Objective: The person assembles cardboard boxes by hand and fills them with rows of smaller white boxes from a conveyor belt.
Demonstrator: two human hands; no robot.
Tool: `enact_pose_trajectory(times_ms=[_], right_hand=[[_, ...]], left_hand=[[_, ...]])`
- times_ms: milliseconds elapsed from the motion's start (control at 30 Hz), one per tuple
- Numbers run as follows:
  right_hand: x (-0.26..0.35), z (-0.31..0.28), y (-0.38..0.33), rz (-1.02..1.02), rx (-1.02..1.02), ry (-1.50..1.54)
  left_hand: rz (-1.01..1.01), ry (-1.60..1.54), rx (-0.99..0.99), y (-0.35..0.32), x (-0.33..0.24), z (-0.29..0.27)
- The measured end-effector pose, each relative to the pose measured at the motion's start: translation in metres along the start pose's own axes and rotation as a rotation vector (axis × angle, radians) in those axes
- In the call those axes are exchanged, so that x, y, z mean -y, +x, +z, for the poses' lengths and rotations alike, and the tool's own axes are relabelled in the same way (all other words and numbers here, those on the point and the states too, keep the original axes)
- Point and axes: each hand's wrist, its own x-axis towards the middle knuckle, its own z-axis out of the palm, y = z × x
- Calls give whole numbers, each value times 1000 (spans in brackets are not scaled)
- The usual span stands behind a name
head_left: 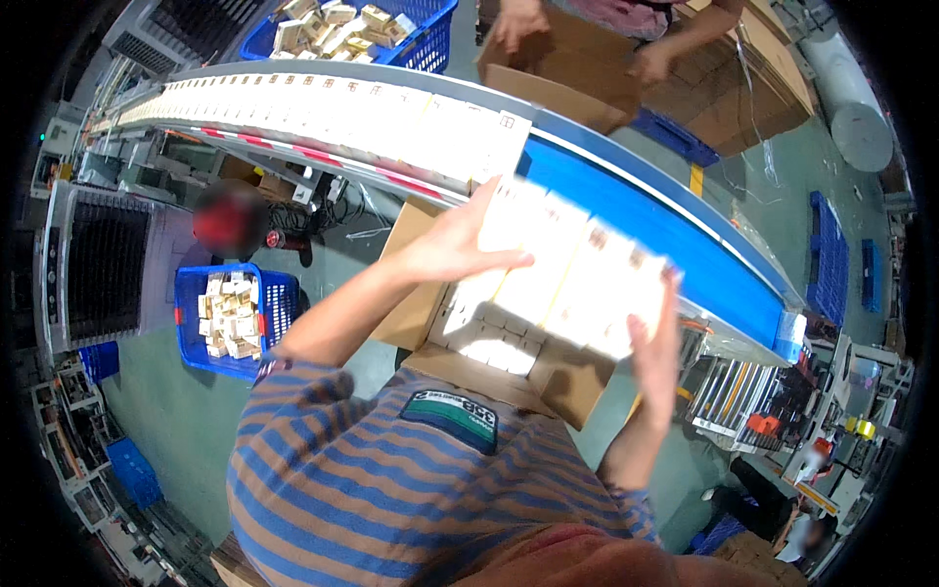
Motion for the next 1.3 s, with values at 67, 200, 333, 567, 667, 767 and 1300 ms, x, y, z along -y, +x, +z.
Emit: enact_pose_trajectory(times_ms=[67,200,333,567,667,767,1300], right_hand=[[1,38,-26,323,112,99],[-84,146,-26,254,370,-252],[-91,175,-30,-8,539,-623],[-161,186,82,463,1090,-125],[-143,184,75,409,911,-77],[-124,176,46,259,705,-362],[-25,72,54,60,204,165]], left_hand=[[-165,-311,95,-23,40,16],[-360,386,141,-47,137,73],[-140,973,431,-52,139,100],[-581,571,973,44,216,111],[-568,561,826,42,194,107],[-522,734,824,20,143,86],[208,525,-492,-3,43,-12]])
